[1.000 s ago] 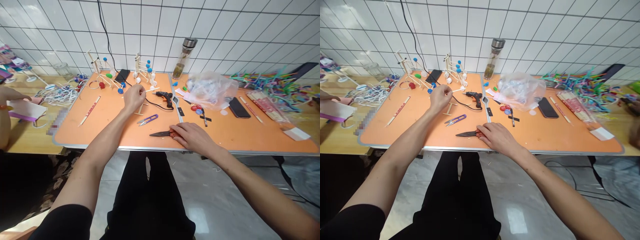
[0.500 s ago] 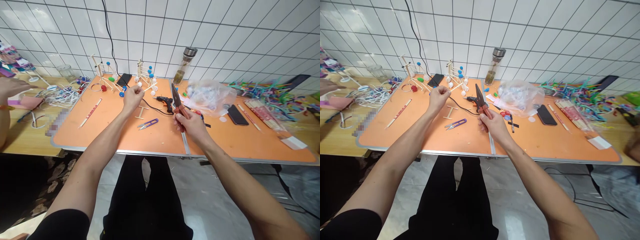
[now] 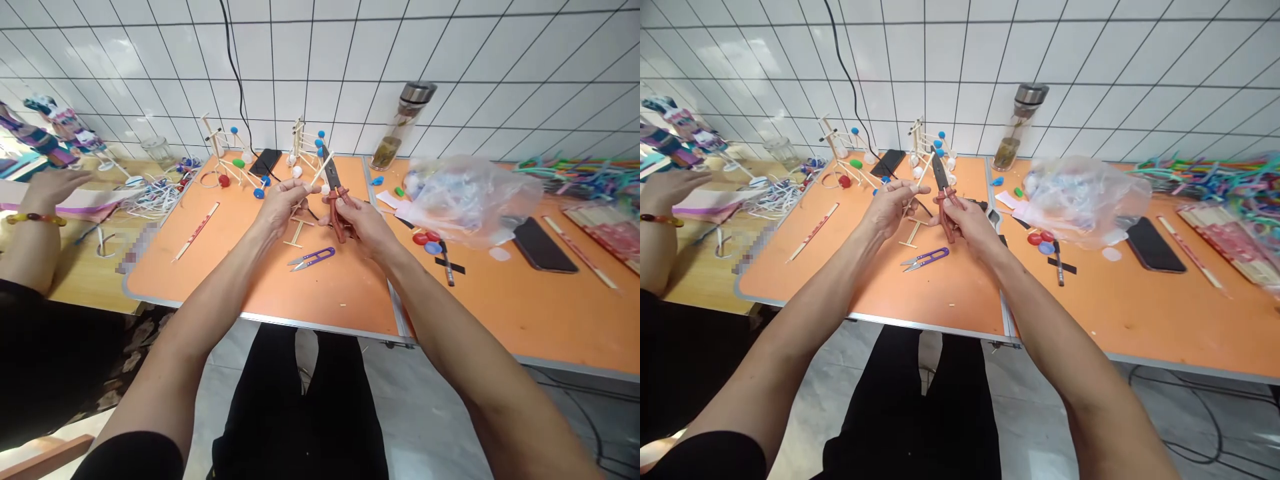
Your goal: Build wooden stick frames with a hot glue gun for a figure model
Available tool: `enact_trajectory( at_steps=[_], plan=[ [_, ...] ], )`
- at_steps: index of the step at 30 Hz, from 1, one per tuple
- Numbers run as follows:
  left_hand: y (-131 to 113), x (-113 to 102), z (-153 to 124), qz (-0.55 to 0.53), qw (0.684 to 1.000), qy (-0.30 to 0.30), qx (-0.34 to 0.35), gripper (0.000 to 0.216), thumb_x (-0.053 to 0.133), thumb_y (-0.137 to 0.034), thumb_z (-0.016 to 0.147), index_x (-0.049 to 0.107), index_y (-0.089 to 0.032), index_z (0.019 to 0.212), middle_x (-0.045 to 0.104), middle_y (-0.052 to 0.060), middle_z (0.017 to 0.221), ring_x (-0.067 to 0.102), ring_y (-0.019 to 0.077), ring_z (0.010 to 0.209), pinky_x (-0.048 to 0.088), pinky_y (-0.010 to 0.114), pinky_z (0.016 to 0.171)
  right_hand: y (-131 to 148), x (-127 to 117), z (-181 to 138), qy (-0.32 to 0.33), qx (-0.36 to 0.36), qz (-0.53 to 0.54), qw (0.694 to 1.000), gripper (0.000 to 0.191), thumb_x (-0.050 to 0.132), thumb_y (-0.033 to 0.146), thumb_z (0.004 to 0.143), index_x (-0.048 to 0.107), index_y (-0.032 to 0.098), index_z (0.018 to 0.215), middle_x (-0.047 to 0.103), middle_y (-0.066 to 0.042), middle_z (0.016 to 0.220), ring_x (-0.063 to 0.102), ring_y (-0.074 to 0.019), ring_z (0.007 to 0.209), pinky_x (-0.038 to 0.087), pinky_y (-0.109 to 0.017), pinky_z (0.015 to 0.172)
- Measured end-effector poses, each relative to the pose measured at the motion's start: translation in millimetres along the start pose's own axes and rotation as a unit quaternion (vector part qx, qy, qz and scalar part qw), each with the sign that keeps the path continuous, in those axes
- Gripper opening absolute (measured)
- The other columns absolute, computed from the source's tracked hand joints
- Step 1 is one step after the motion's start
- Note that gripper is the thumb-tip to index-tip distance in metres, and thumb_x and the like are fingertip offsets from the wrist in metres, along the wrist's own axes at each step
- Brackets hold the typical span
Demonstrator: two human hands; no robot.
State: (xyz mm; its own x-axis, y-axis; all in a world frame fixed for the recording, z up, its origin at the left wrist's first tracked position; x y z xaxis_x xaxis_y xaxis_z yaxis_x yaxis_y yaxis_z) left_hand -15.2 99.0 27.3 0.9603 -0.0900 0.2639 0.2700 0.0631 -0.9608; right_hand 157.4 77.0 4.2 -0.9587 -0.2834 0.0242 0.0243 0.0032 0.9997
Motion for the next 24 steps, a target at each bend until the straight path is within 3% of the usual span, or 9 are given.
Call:
enact_trajectory(
  at_steps=[3, 8, 12, 16, 20, 24],
  plan=[
    [2, 8, -4, 0.005, 1.0, 0.01, -0.02, 0.031, 0.096, -0.034, 0.069, 0.069, -0.021, 0.078, 0.081, 0.003, 0.089, 0.062, 0.0081, 0.061, 0.044, 0.02, 0.054, -3, 3, -6, 0.014, -0.003, 0.021, 1.0, 0.052, 0.083, 0.067, 0.092, 0.076, 0.022, 0.117, 0.087, -0.007, 0.089, 0.04, -0.0097, 0.047, 0.033, -0.025, 0.043],
    [6, 13, -6, -0.012, 0.999, 0.018, -0.032, 0.031, 0.095, -0.032, 0.07, 0.068, -0.02, 0.078, 0.087, 0.007, 0.102, 0.065, 0.0082, 0.062, 0.046, 0.021, 0.053, -13, 13, -13, 0.06, 0.062, 0.13, 0.988, 0.045, 0.085, 0.056, 0.095, 0.072, 0.025, 0.125, 0.088, -0.008, 0.097, 0.062, -0.0105, 0.049, 0.041, -0.02, 0.04],
    [4, -5, -2, -0.018, 0.999, -0.035, -0.028, 0.024, 0.087, -0.029, 0.075, 0.066, -0.02, 0.081, 0.088, 0.006, 0.096, 0.061, 0.0071, 0.056, 0.044, 0.02, 0.051, -10, 18, -16, 0.086, 0.071, 0.189, 0.976, 0.046, 0.084, 0.047, 0.098, 0.067, 0.025, 0.135, 0.088, -0.006, 0.096, 0.062, -0.0089, 0.046, 0.046, -0.017, 0.041],
    [-1, -13, -1, -0.002, 0.997, -0.07, -0.026, 0.021, 0.081, -0.03, 0.081, 0.062, -0.021, 0.082, 0.083, 0.002, 0.08, 0.057, 0.0071, 0.05, 0.041, 0.021, 0.05, -6, 18, -19, 0.088, 0.056, 0.17, 0.98, 0.051, 0.084, 0.049, 0.098, 0.065, 0.025, 0.139, 0.089, -0.008, 0.101, 0.067, -0.0104, 0.049, 0.049, -0.017, 0.04],
    [-8, -9, -5, 0.008, 0.997, -0.07, -0.016, 0.025, 0.084, -0.03, 0.085, 0.06, -0.021, 0.083, 0.079, -0.001, 0.074, 0.055, 0.0062, 0.047, 0.039, 0.02, 0.049, -3, 15, -21, 0.073, 0.031, 0.122, 0.989, 0.065, 0.09, 0.056, 0.093, 0.062, 0.026, 0.144, 0.088, -0.01, 0.109, 0.082, -0.0169, 0.066, 0.058, -0.02, 0.048],
    [-12, -3, -7, -0.007, 0.998, -0.058, -0.008, 0.024, 0.084, -0.028, 0.087, 0.061, -0.021, 0.083, 0.077, -0.002, 0.072, 0.056, 0.0061, 0.047, 0.041, 0.019, 0.049, 2, 11, -24, 0.052, 0.004, 0.05, 0.997, 0.069, 0.09, 0.063, 0.091, 0.064, 0.027, 0.143, 0.085, -0.009, 0.12, 0.085, -0.0191, 0.076, 0.066, -0.024, 0.058]
  ],
)
Point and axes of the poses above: each hand's wrist, its own z-axis towards the middle knuckle, its own x-axis out of the palm, y = z × x, the point moved 10 cm from there along z, towards the middle knuckle
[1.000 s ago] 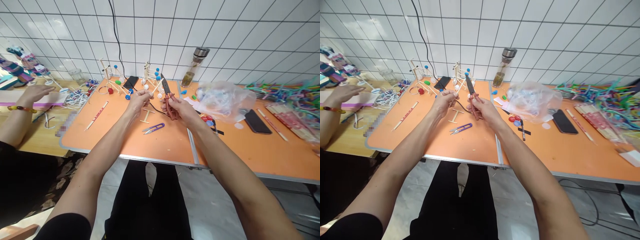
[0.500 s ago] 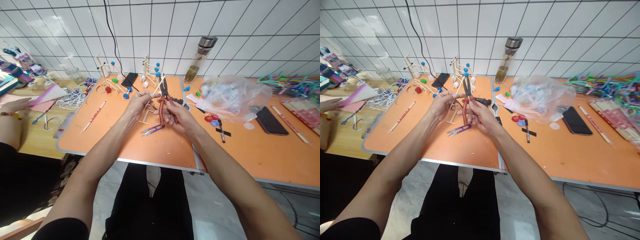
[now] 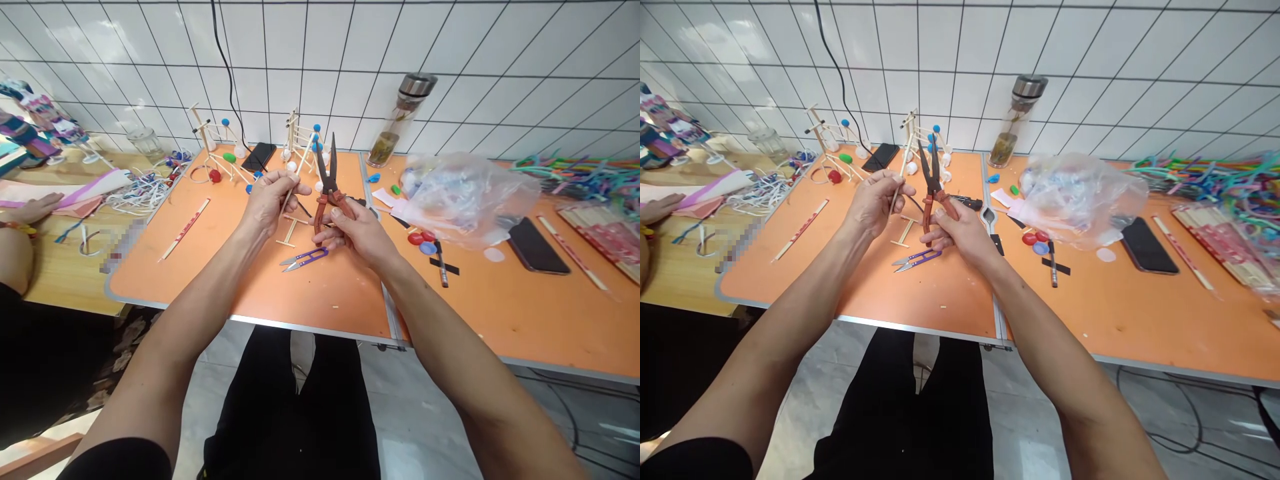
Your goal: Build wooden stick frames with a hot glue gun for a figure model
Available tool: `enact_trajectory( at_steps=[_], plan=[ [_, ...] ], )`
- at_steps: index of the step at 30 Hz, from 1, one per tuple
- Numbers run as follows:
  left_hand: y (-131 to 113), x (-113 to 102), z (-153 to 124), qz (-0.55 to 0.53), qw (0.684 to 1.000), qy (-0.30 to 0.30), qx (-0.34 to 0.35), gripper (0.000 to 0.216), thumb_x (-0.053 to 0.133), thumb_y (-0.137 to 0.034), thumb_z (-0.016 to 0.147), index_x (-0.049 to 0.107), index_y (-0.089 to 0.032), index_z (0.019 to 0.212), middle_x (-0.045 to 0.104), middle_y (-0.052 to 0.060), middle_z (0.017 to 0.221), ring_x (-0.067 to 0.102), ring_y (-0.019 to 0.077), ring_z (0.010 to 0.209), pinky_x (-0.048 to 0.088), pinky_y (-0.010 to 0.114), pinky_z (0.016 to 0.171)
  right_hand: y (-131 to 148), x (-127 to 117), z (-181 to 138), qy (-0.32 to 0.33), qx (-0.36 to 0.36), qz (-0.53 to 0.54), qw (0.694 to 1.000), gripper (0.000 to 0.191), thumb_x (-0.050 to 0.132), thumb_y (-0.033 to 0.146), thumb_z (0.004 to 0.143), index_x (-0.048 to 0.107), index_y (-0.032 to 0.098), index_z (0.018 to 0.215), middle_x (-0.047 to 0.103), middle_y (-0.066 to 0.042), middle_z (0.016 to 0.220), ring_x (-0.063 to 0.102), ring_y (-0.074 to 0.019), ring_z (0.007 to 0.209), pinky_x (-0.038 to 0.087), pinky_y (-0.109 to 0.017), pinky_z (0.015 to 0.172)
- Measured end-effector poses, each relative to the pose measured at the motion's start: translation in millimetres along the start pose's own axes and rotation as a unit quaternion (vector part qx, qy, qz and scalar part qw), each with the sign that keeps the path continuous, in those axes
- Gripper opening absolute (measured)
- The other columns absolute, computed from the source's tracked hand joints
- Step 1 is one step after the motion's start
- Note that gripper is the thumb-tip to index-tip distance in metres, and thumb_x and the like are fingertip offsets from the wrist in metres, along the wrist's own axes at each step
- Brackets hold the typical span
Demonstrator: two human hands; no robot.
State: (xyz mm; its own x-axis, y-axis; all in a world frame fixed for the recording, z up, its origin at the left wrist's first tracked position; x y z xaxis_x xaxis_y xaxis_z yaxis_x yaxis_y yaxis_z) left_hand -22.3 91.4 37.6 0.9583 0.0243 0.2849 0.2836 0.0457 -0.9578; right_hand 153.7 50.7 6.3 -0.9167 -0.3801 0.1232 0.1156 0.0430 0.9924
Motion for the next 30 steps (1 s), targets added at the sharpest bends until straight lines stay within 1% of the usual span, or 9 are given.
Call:
enact_trajectory(
  at_steps=[5, 8, 10, 12, 16, 19, 21, 24, 30],
  plan=[
    [-1, 3, -3, -0.02, 1.0, 0.01, 0.0, 0.026, 0.087, -0.031, 0.083, 0.063, -0.021, 0.084, 0.079, -0.001, 0.076, 0.057, 0.0057, 0.047, 0.042, 0.018, 0.048, 7, -5, -2, -0.023, -0.038, -0.1, 0.994, 0.064, 0.08, 0.073, 0.095, 0.068, 0.029, 0.141, 0.08, -0.007, 0.127, 0.086, -0.0221, 0.09, 0.073, -0.035, 0.076],
    [-3, 5, -4, -0.027, 0.999, 0.021, 0.004, 0.025, 0.086, -0.029, 0.081, 0.063, -0.021, 0.084, 0.082, 0.0, 0.081, 0.059, 0.0061, 0.049, 0.041, 0.018, 0.047, 9, -11, -1, -0.044, -0.064, -0.148, 0.986, 0.065, 0.075, 0.078, 0.096, 0.069, 0.031, 0.142, 0.076, -0.007, 0.132, 0.085, -0.0243, 0.096, 0.074, -0.039, 0.081],
    [-4, 7, -6, -0.028, 0.999, 0.029, 0.005, 0.024, 0.086, -0.028, 0.08, 0.063, -0.021, 0.084, 0.083, 0.0, 0.085, 0.061, 0.0063, 0.051, 0.042, 0.018, 0.048, 11, -15, 0, -0.055, -0.084, -0.177, 0.979, 0.065, 0.072, 0.08, 0.098, 0.069, 0.032, 0.143, 0.074, -0.008, 0.139, 0.085, -0.0268, 0.101, 0.074, -0.043, 0.084],
    [-4, 9, -7, -0.028, 0.999, 0.033, 0.002, 0.023, 0.086, -0.026, 0.08, 0.064, -0.02, 0.084, 0.082, 0.0, 0.084, 0.061, 0.0064, 0.051, 0.043, 0.018, 0.048, 14, -17, 0, -0.063, -0.111, -0.215, 0.968, 0.064, 0.068, 0.08, 0.101, 0.069, 0.033, 0.145, 0.073, -0.009, 0.147, 0.084, -0.0299, 0.105, 0.073, -0.049, 0.09],
    [-1, 13, -9, -0.028, 0.999, 0.04, -0.003, 0.018, 0.082, -0.023, 0.083, 0.065, -0.02, 0.083, 0.077, -0.002, 0.073, 0.059, 0.0062, 0.048, 0.042, 0.018, 0.048, 27, -16, -3, -0.083, -0.181, -0.313, 0.929, 0.063, 0.062, 0.072, 0.107, 0.066, 0.034, 0.157, 0.074, -0.01, 0.153, 0.08, -0.0369, 0.12, 0.065, -0.063, 0.108],
    [2, 18, -10, -0.027, 0.998, 0.05, -0.007, 0.014, 0.079, -0.02, 0.086, 0.066, -0.019, 0.082, 0.075, -0.001, 0.069, 0.056, 0.0057, 0.047, 0.041, 0.017, 0.048, 33, -12, -5, -0.09, -0.22, -0.376, 0.896, 0.061, 0.059, 0.062, 0.111, 0.061, 0.035, 0.166, 0.076, -0.01, 0.15, 0.073, -0.0397, 0.135, 0.058, -0.067, 0.117],
    [4, 20, -10, -0.023, 0.998, 0.056, -0.013, 0.012, 0.078, -0.019, 0.087, 0.067, -0.018, 0.081, 0.074, -0.001, 0.068, 0.055, 0.0055, 0.046, 0.04, 0.017, 0.047, 36, -8, -6, -0.089, -0.238, -0.407, 0.878, 0.059, 0.057, 0.054, 0.113, 0.058, 0.036, 0.169, 0.076, -0.01, 0.151, 0.07, -0.0396, 0.14, 0.055, -0.068, 0.121],
    [6, 22, -11, -0.014, 0.998, 0.062, -0.02, 0.011, 0.077, -0.017, 0.087, 0.068, -0.018, 0.081, 0.074, 0.0, 0.068, 0.054, 0.0054, 0.045, 0.04, 0.017, 0.047, 37, -6, -8, -0.09, -0.251, -0.447, 0.854, 0.06, 0.056, 0.044, 0.112, 0.055, 0.035, 0.171, 0.073, -0.011, 0.155, 0.068, -0.0394, 0.143, 0.053, -0.068, 0.121],
    [7, 25, -12, -0.008, 0.997, 0.079, -0.021, 0.013, 0.075, -0.016, 0.086, 0.067, -0.017, 0.077, 0.073, 0.001, 0.066, 0.05, 0.0046, 0.042, 0.037, 0.017, 0.044, 34, -9, -8, -0.112, -0.248, -0.518, 0.811, 0.065, 0.053, 0.033, 0.107, 0.052, 0.032, 0.172, 0.075, -0.014, 0.146, 0.069, -0.0396, 0.136, 0.056, -0.066, 0.115]
  ],
)
Point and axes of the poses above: each hand's wrist, its own z-axis towards the middle knuckle, its own x-axis out of the palm, y = z × x, the point moved 10 cm from there along z, towards the middle knuckle
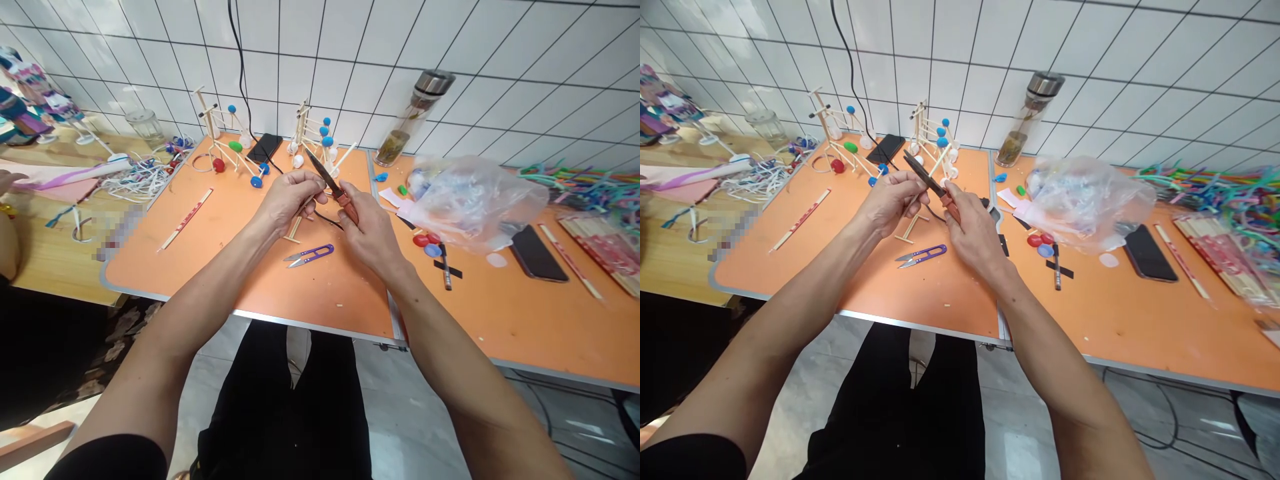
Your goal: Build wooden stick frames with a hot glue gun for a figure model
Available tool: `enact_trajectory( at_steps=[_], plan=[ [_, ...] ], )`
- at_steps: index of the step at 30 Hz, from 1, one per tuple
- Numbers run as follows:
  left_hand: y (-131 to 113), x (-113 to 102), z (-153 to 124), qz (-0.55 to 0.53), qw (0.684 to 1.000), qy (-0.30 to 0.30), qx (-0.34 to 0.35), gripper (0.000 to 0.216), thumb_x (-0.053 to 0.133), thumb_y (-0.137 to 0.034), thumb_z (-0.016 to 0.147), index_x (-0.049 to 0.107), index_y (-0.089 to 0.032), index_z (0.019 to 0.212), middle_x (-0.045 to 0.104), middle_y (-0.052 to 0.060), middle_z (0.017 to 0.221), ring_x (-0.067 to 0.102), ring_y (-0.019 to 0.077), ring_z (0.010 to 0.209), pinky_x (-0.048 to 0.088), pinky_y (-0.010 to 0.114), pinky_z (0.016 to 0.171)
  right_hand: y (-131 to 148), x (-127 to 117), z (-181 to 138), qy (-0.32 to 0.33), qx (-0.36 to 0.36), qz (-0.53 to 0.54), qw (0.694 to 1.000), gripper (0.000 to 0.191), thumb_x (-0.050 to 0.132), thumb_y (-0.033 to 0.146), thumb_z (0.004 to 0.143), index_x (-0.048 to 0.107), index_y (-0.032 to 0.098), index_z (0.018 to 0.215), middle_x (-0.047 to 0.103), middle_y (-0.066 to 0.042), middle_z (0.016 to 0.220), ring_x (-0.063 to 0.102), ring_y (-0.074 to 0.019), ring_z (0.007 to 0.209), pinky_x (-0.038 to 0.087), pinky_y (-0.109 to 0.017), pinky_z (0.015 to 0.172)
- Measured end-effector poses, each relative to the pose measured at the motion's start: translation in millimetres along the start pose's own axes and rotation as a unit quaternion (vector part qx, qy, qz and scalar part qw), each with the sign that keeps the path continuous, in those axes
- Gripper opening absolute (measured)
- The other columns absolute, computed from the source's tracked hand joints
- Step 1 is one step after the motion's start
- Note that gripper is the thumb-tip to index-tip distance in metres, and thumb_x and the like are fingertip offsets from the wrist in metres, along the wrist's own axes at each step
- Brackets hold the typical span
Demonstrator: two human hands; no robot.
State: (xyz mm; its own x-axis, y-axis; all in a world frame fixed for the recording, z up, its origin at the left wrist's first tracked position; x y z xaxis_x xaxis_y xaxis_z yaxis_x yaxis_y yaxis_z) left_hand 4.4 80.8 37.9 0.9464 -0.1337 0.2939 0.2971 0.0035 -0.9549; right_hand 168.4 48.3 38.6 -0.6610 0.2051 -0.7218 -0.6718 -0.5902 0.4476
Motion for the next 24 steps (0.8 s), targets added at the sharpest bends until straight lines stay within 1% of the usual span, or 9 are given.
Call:
enact_trajectory(
  at_steps=[4, 10, 13, 17, 24],
  plan=[
    [0.7, 2.3, -0.9, 0.009, 1.0, 0.008, -0.004, 0.013, 0.072, -0.014, 0.085, 0.067, -0.017, 0.074, 0.073, 0.001, 0.064, 0.05, 0.0051, 0.042, 0.033, 0.018, 0.042, 1.2, 0.1, -1.0, -0.006, -0.007, -0.024, 1.0, 0.065, 0.05, 0.028, 0.107, 0.051, 0.03, 0.172, 0.072, -0.015, 0.144, 0.067, -0.039, 0.136, 0.057, -0.063, 0.116],
    [-2.1, 2.1, -2.1, 0.046, 0.999, -0.001, -0.002, 0.012, 0.069, -0.009, 0.08, 0.066, -0.016, 0.071, 0.072, 0.001, 0.062, 0.048, 0.0044, 0.043, 0.031, 0.019, 0.044, 0.9, -0.6, -1.6, -0.01, -0.016, -0.022, 1.0, 0.06, 0.046, 0.027, 0.109, 0.052, 0.029, 0.169, 0.068, -0.017, 0.145, 0.065, -0.0383, 0.138, 0.059, -0.06, 0.114],
    [-2.2, 0.6, -1.5, 0.059, 0.998, -0.004, -0.002, 0.011, 0.071, -0.01, 0.08, 0.066, -0.016, 0.072, 0.072, 0.001, 0.062, 0.045, 0.004, 0.043, 0.03, 0.019, 0.045, -0.7, -0.1, -0.9, -0.005, -0.014, -0.022, 1.0, 0.058, 0.046, 0.025, 0.109, 0.054, 0.027, 0.167, 0.068, -0.017, 0.144, 0.065, -0.0373, 0.137, 0.058, -0.059, 0.114],
    [-0.9, -0.9, 0.3, 0.059, 0.998, 0.001, 0.0, 0.008, 0.073, -0.013, 0.076, 0.067, -0.016, 0.072, 0.072, 0.002, 0.062, 0.045, 0.004, 0.044, 0.028, 0.019, 0.046, -2.7, 0.3, 0.4, 0.004, -0.005, -0.035, 0.999, 0.056, 0.046, 0.026, 0.11, 0.056, 0.025, 0.165, 0.068, -0.018, 0.142, 0.067, -0.0377, 0.133, 0.06, -0.058, 0.11],
    [0.2, 0.4, 0.3, 0.05, 0.998, 0.022, -0.007, 0.013, 0.078, -0.019, 0.072, 0.066, -0.017, 0.069, 0.073, 0.005, 0.063, 0.046, 0.0041, 0.044, 0.026, 0.02, 0.046, -4.6, 1.1, -0.2, 0.019, -0.004, -0.046, 0.999, 0.056, 0.043, 0.025, 0.11, 0.056, 0.026, 0.165, 0.066, -0.019, 0.142, 0.067, -0.0381, 0.13, 0.061, -0.057, 0.106]
  ],
)
Point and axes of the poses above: each hand's wrist, its own z-axis towards the middle knuckle, its own x-axis out of the palm, y = z × x, the point moved 10 cm from there along z, towards the middle knuckle
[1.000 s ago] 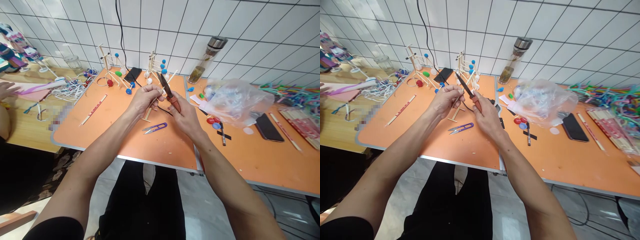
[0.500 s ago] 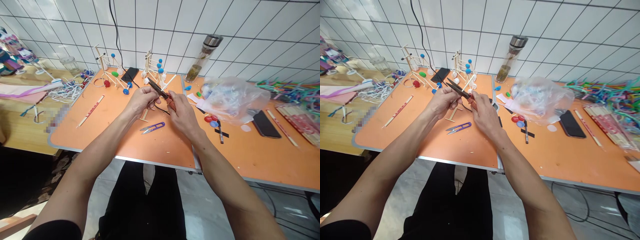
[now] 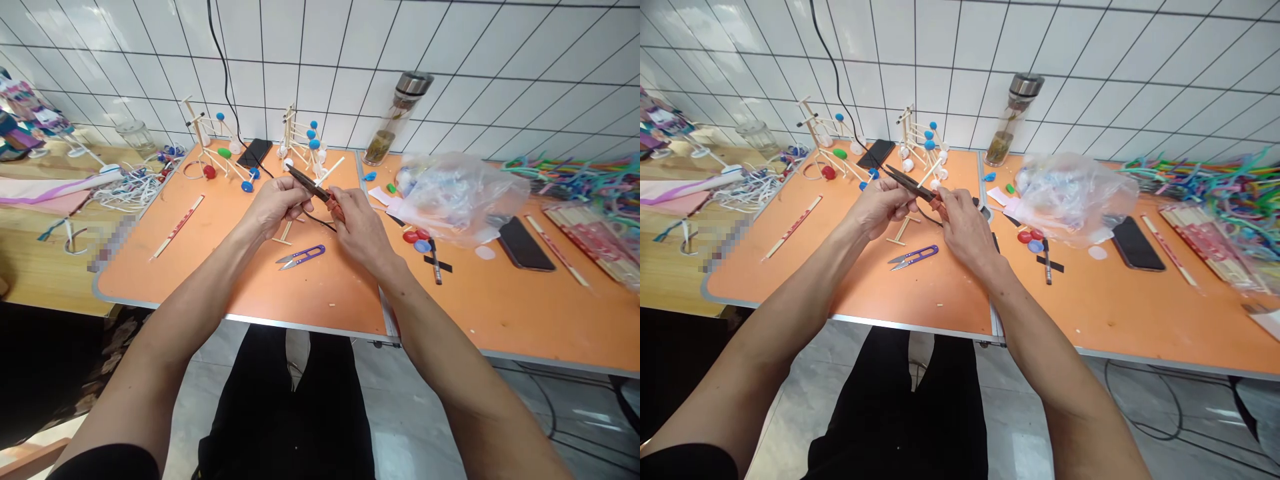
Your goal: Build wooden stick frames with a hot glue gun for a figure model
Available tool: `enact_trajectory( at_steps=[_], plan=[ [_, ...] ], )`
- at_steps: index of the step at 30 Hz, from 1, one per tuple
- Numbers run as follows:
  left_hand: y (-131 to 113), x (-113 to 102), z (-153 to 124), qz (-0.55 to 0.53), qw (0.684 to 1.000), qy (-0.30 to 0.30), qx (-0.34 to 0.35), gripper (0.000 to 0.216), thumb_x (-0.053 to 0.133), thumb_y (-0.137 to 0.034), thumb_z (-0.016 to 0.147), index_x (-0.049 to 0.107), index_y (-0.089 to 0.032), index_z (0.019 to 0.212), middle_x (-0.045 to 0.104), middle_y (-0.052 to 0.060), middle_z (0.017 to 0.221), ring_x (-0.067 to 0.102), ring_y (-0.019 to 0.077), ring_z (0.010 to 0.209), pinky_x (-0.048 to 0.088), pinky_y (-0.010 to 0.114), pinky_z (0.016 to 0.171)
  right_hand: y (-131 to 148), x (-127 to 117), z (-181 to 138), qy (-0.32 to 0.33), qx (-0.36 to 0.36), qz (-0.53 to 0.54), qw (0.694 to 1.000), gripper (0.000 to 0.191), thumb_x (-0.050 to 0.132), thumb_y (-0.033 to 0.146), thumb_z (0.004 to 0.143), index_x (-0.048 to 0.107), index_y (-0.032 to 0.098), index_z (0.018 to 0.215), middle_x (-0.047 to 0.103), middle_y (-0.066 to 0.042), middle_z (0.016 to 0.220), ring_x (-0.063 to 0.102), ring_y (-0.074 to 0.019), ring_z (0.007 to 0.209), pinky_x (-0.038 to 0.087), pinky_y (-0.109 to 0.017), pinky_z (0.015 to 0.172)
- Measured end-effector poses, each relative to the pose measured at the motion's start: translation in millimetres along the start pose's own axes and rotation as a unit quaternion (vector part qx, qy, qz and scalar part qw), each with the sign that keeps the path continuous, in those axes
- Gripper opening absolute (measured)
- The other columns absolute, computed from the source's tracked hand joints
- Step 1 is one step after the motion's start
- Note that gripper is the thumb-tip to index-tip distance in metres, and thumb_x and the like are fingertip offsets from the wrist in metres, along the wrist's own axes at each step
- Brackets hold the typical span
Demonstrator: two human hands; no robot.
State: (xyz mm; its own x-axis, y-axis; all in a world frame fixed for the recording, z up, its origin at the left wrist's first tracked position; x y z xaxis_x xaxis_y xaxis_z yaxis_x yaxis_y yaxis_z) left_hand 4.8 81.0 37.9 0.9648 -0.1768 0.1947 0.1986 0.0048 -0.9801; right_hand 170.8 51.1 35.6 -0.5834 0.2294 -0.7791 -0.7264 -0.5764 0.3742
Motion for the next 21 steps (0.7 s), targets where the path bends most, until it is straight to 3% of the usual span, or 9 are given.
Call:
enact_trajectory(
  at_steps=[15, 21],
  plan=[
    [7.5, -2.3, 3.0, 0.002, 1.0, 0.002, -0.018, 0.015, 0.08, -0.02, 0.072, 0.066, -0.017, 0.07, 0.073, 0.006, 0.062, 0.045, 0.0043, 0.043, 0.025, 0.019, 0.044, -5.5, 6.5, -1.2, 0.023, 0.012, -0.036, 0.999, 0.052, 0.046, 0.025, 0.109, 0.061, 0.024, 0.159, 0.068, -0.019, 0.135, 0.069, -0.0382, 0.121, 0.061, -0.053, 0.094],
    [7.9, -0.6, 2.2, -0.001, 1.0, 0.008, -0.021, 0.015, 0.081, -0.02, 0.073, 0.067, -0.016, 0.07, 0.072, 0.005, 0.062, 0.044, 0.0039, 0.043, 0.024, 0.018, 0.045, 2.2, -2.9, -0.7, -0.008, 0.019, -0.079, 0.997, 0.037, 0.048, 0.032, 0.112, 0.072, 0.025, 0.14, 0.073, -0.017, 0.122, 0.07, -0.0368, 0.107, 0.057, -0.048, 0.082]
  ],
)
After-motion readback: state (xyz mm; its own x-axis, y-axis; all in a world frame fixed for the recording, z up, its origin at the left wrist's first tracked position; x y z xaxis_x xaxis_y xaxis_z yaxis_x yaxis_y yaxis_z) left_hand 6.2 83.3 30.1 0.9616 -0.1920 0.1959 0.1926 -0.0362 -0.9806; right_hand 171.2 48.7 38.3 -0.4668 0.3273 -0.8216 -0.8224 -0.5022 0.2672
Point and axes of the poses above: each hand's wrist, its own z-axis towards the middle knuckle, its own x-axis out of the palm, y = z × x, the point moved 10 cm from there along z, towards the middle knuckle
